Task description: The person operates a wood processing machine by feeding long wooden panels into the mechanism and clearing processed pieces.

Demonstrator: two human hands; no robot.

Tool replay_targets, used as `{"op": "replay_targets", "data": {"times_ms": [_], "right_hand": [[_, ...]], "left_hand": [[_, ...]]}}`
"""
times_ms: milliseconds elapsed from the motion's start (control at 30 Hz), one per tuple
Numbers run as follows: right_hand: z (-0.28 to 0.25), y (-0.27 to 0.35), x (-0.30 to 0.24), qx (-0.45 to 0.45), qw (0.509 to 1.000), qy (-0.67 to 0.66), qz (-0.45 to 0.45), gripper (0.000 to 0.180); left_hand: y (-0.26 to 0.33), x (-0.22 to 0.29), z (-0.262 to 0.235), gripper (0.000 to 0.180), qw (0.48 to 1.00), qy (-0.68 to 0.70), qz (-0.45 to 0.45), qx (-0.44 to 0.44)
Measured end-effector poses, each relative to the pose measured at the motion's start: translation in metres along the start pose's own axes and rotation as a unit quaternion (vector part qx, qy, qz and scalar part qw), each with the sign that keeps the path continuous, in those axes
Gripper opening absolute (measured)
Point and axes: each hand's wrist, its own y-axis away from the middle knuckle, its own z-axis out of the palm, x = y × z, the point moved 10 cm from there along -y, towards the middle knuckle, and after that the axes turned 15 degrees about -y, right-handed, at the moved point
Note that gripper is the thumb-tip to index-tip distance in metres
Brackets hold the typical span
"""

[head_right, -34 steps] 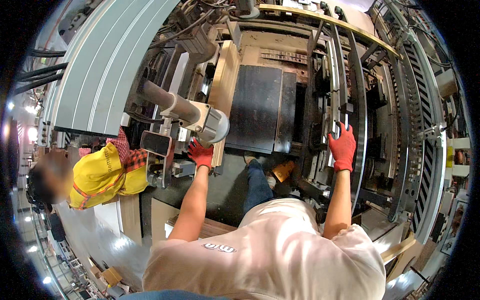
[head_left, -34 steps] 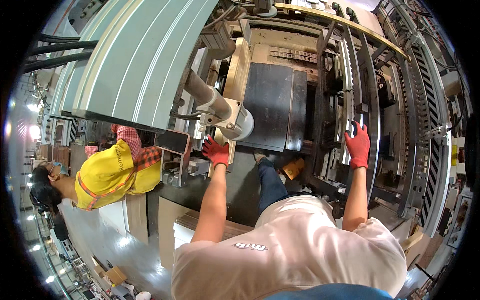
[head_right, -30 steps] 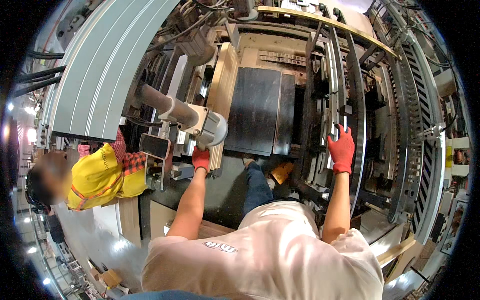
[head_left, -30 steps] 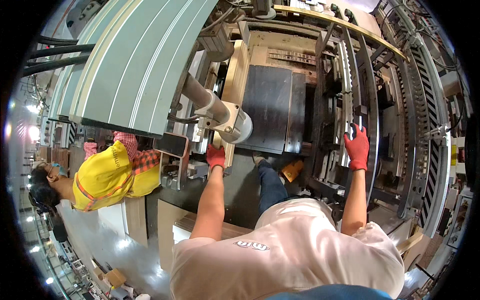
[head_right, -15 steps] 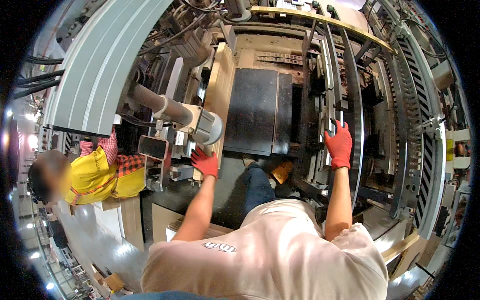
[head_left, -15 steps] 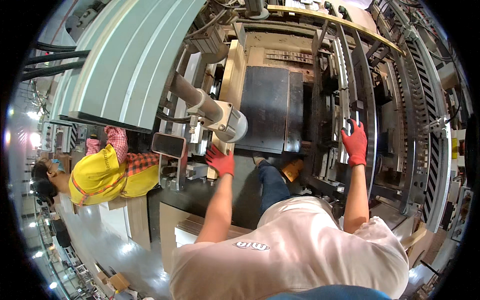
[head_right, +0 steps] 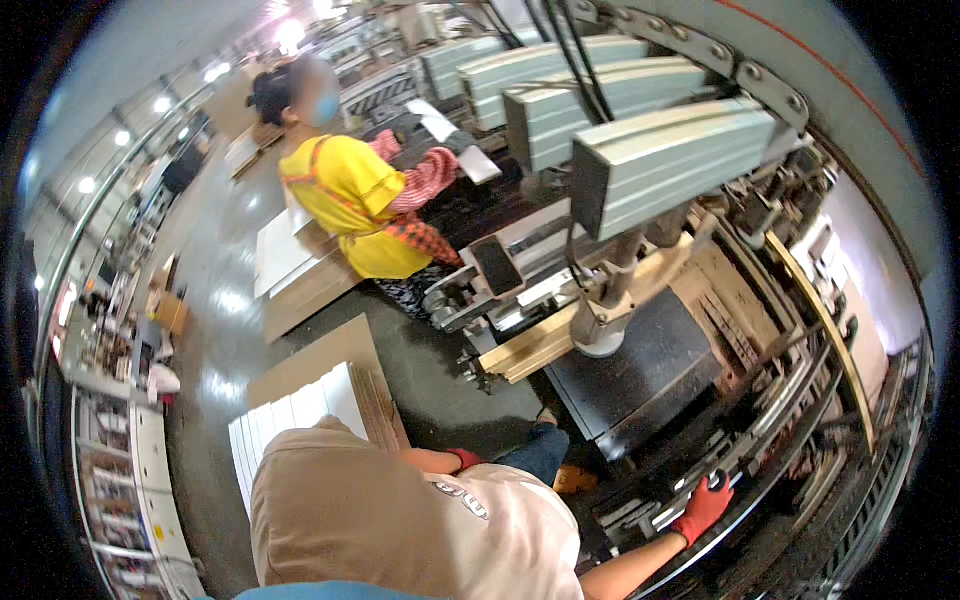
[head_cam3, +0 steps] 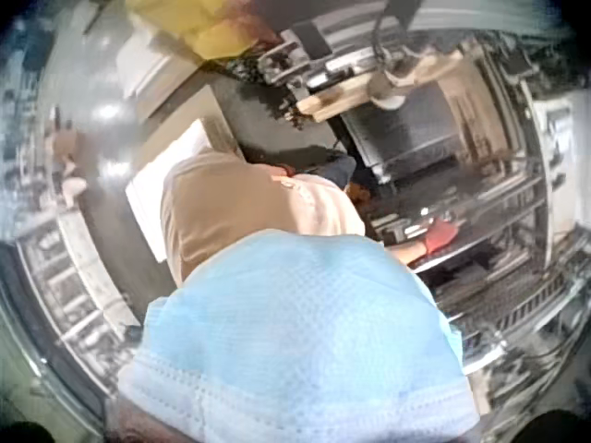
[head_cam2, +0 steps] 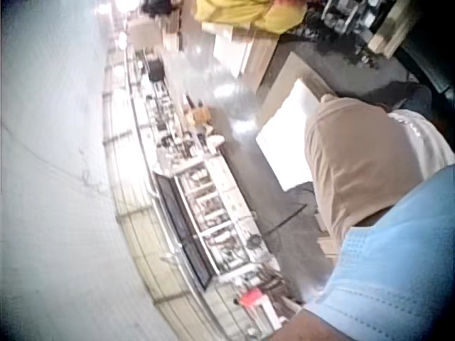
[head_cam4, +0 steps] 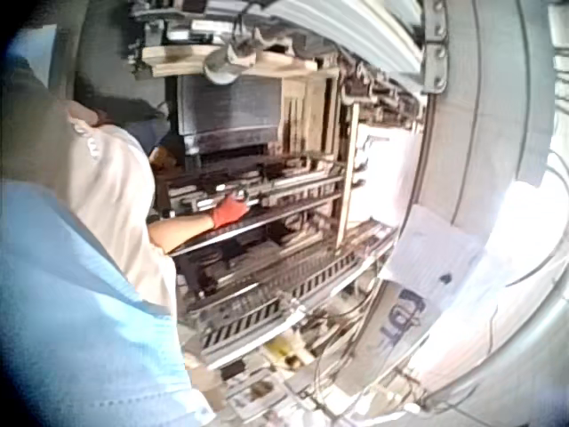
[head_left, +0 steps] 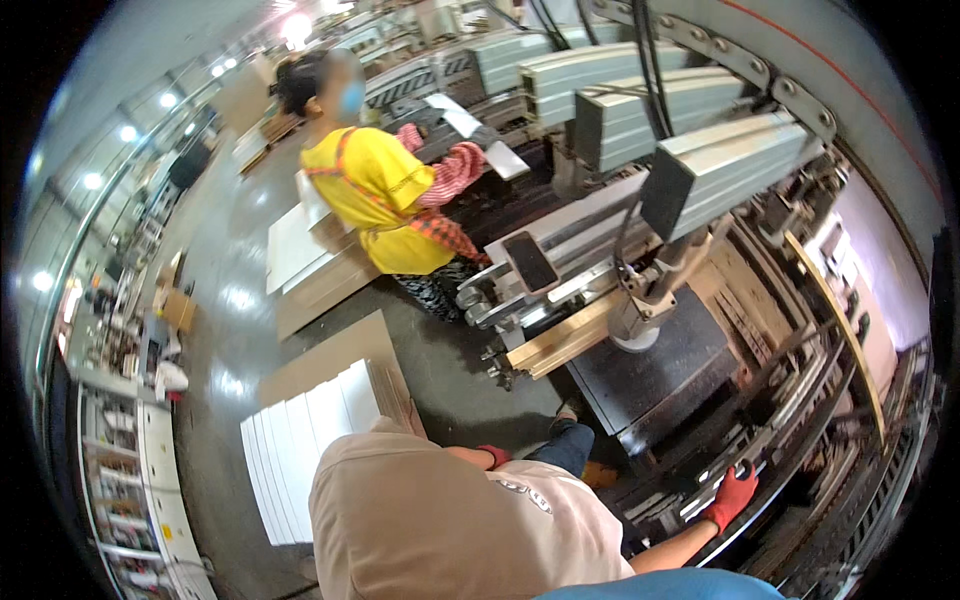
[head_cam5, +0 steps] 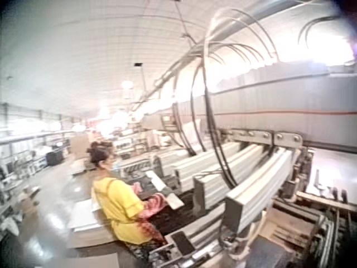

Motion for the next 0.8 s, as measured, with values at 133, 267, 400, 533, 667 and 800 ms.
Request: {"op": "replay_targets", "data": {"times_ms": [133, 267, 400, 533, 667, 800], "right_hand": [[0.029, -0.025, -0.011, -0.025, 0.996, -0.053, -0.061, 0.045], [0.015, -0.013, 0.004, 0.007, 0.999, -0.021, -0.048, 0.045], [0.017, -0.016, 0.007, 0.001, 0.999, -0.018, -0.047, 0.047], [0.018, -0.014, 0.001, -0.015, 0.997, -0.056, -0.046, 0.049], [0.019, -0.017, 0.014, -0.004, 0.997, -0.055, -0.045, 0.050], [0.016, -0.016, 0.020, -0.010, 0.998, -0.056, -0.036, 0.052]], "left_hand": [[0.056, 0.036, -0.047, 0.043, 0.985, -0.003, 0.036, 0.168], [0.075, 0.021, -0.118, 0.057, 0.970, 0.023, -0.048, 0.236], [0.066, 0.016, -0.114, 0.057, 0.964, 0.050, -0.083, 0.247], [0.073, 0.062, -0.092, 0.042, 0.981, 0.009, -0.049, 0.186], [0.090, 0.074, -0.097, 0.036, 0.983, 0.007, -0.037, 0.177], [0.099, 0.070, -0.106, 0.041, 0.985, -0.014, -0.034, 0.167]]}}
